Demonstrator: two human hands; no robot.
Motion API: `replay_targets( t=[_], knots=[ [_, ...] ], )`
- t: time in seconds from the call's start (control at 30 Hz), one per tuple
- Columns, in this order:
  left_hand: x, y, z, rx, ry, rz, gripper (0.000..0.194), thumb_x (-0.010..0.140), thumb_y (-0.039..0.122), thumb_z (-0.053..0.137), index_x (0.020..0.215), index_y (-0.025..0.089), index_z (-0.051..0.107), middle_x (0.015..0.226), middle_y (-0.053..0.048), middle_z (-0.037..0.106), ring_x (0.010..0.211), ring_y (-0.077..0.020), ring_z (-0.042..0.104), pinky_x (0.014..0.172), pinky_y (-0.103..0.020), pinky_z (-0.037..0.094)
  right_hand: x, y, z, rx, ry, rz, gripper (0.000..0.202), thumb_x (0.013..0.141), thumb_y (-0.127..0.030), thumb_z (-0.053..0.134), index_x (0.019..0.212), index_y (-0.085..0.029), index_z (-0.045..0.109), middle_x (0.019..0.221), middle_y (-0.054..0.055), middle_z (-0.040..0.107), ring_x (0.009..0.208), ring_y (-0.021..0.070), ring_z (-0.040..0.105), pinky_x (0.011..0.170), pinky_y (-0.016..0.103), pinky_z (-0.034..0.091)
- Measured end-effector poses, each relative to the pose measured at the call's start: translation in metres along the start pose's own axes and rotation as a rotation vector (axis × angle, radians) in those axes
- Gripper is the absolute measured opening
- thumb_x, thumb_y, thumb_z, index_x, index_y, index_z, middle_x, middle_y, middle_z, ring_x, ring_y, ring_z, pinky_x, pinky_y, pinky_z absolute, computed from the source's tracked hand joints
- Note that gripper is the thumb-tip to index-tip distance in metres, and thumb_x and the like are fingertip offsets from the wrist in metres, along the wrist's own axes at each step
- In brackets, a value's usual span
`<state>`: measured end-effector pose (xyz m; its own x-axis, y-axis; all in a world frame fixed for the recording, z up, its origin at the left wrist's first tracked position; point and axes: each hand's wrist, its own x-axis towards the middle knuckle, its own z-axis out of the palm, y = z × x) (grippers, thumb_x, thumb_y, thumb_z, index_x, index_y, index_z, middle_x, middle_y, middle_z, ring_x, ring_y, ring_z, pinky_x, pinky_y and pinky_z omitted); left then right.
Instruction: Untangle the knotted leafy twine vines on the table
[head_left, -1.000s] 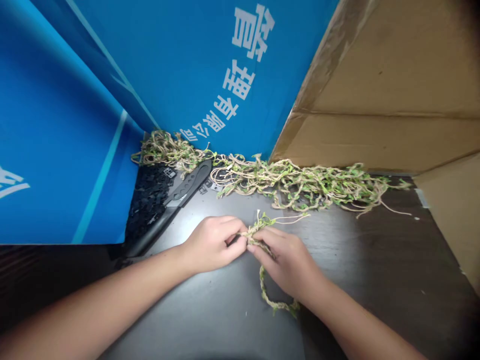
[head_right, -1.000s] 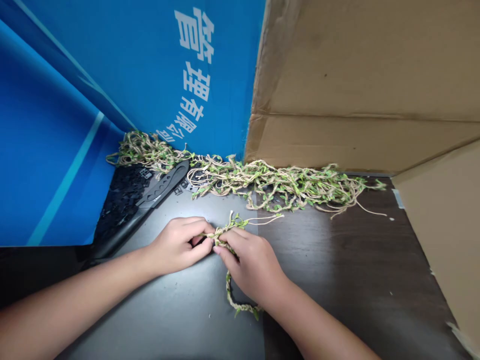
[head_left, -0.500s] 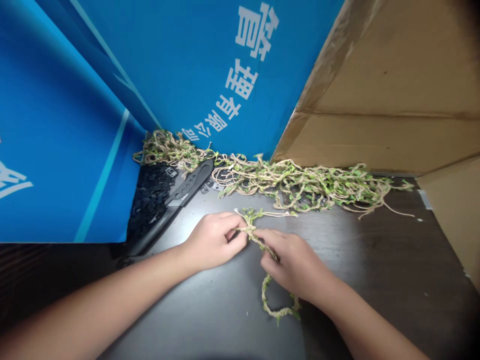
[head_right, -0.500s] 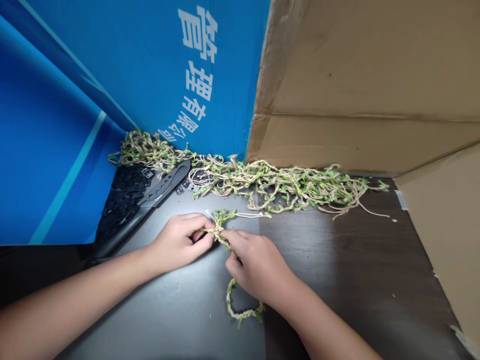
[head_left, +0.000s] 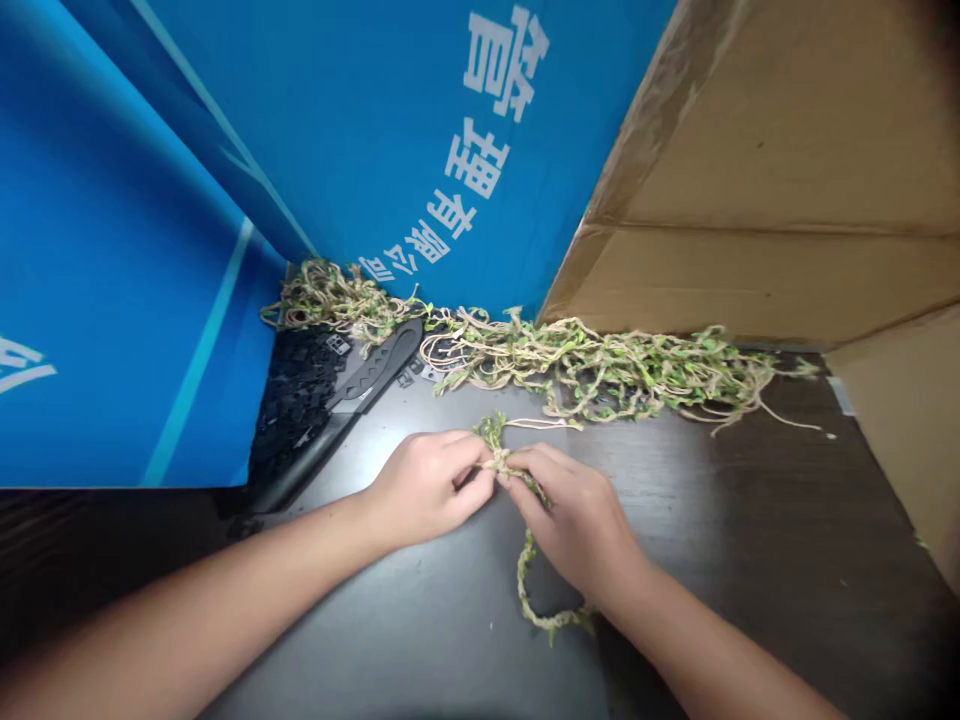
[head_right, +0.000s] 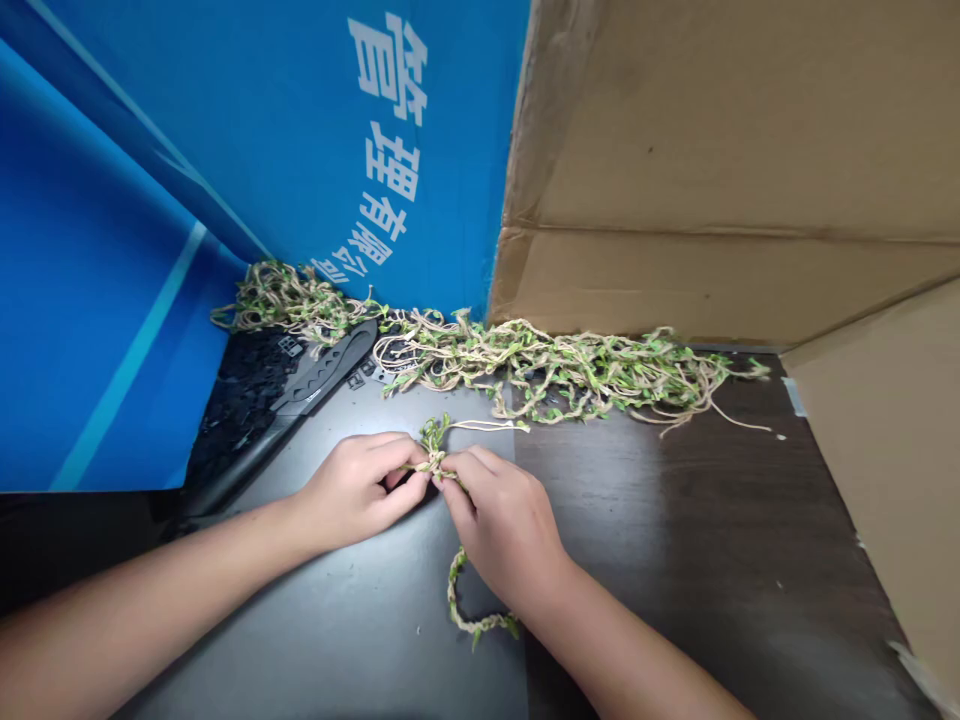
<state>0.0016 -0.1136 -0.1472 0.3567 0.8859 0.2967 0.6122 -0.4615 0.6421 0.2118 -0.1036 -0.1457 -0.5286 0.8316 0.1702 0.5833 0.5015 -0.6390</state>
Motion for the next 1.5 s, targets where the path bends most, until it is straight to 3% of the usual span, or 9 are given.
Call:
replay_targets(
  t=[0.27, 0.57, 0.8, 1.0, 1.1, 1.27, 1.5],
  knots=[
    [-0.001, 0.001, 0.000, 0.029, 0.017, -0.010, 0.009, 0.090, 0.015, 0.059, 0.083, 0.017, 0.065, 0.067, 0.003, 0.055, 0.058, -0.0081, 0.047, 0.058, -0.023, 0.034, 0.002, 0.002, -0.001, 0.028, 0.008, -0.026, 0.021, 0.097, -0.014, 0.051, 0.107, -0.022, 0.068, 0.098, 0.001, 0.075, 0.084, 0.0176, 0.072, 0.069, 0.027, 0.045],
    [-0.001, 0.002, 0.001, 0.049, 0.009, -0.069, 0.010, 0.090, 0.017, 0.058, 0.085, 0.018, 0.067, 0.066, 0.003, 0.056, 0.059, -0.0093, 0.049, 0.059, -0.024, 0.035, 0.003, 0.000, -0.007, 0.043, -0.045, -0.027, 0.038, 0.091, -0.009, 0.048, 0.116, -0.023, 0.073, 0.085, 0.002, 0.069, 0.070, 0.0151, 0.061, 0.065, 0.026, 0.042],
    [-0.002, 0.006, 0.004, 0.103, 0.000, -0.156, 0.011, 0.089, 0.019, 0.058, 0.079, 0.017, 0.064, 0.067, 0.002, 0.054, 0.059, -0.0100, 0.049, 0.059, -0.024, 0.033, 0.007, 0.002, -0.008, 0.305, -0.088, 0.091, 0.037, 0.088, -0.011, 0.049, 0.110, -0.021, 0.077, 0.074, -0.002, 0.066, 0.060, 0.0115, 0.053, 0.057, 0.023, 0.038],
    [0.003, -0.003, -0.001, 0.124, 0.084, -0.216, 0.013, 0.085, 0.019, 0.058, 0.073, 0.016, 0.059, 0.063, 0.002, 0.051, 0.058, -0.0103, 0.046, 0.058, -0.024, 0.030, 0.001, -0.006, -0.010, 0.176, -0.197, 0.098, 0.064, 0.082, -0.008, 0.047, 0.141, -0.025, 0.063, 0.075, -0.002, 0.064, 0.060, 0.0130, 0.053, 0.057, 0.024, 0.037],
    [0.004, -0.006, -0.003, 0.097, 0.081, -0.195, 0.011, 0.085, 0.018, 0.058, 0.074, 0.016, 0.061, 0.063, 0.002, 0.051, 0.057, -0.0099, 0.046, 0.058, -0.023, 0.031, -0.002, -0.008, -0.011, 0.085, -0.179, 0.089, 0.056, 0.084, -0.011, 0.050, 0.134, -0.029, 0.067, 0.077, -0.002, 0.065, 0.064, 0.0149, 0.058, 0.060, 0.026, 0.039],
    [0.002, -0.003, -0.002, 0.022, 0.054, -0.097, 0.010, 0.086, 0.015, 0.059, 0.075, 0.016, 0.060, 0.062, 0.003, 0.049, 0.057, -0.0084, 0.044, 0.057, -0.022, 0.031, -0.001, -0.005, -0.008, 0.033, -0.023, 0.049, 0.026, 0.096, -0.034, 0.061, 0.119, -0.025, 0.068, 0.100, 0.005, 0.070, 0.083, 0.0196, 0.067, 0.073, 0.030, 0.048],
    [-0.002, -0.002, 0.000, 0.000, 0.065, -0.054, 0.007, 0.085, 0.013, 0.061, 0.079, 0.016, 0.062, 0.062, 0.004, 0.049, 0.057, -0.0077, 0.045, 0.057, -0.022, 0.032, 0.003, -0.003, -0.004, 0.146, -0.067, 0.038, 0.014, 0.101, -0.024, 0.055, 0.101, -0.023, 0.069, 0.093, 0.001, 0.072, 0.084, 0.0167, 0.068, 0.072, 0.027, 0.043]
  ],
)
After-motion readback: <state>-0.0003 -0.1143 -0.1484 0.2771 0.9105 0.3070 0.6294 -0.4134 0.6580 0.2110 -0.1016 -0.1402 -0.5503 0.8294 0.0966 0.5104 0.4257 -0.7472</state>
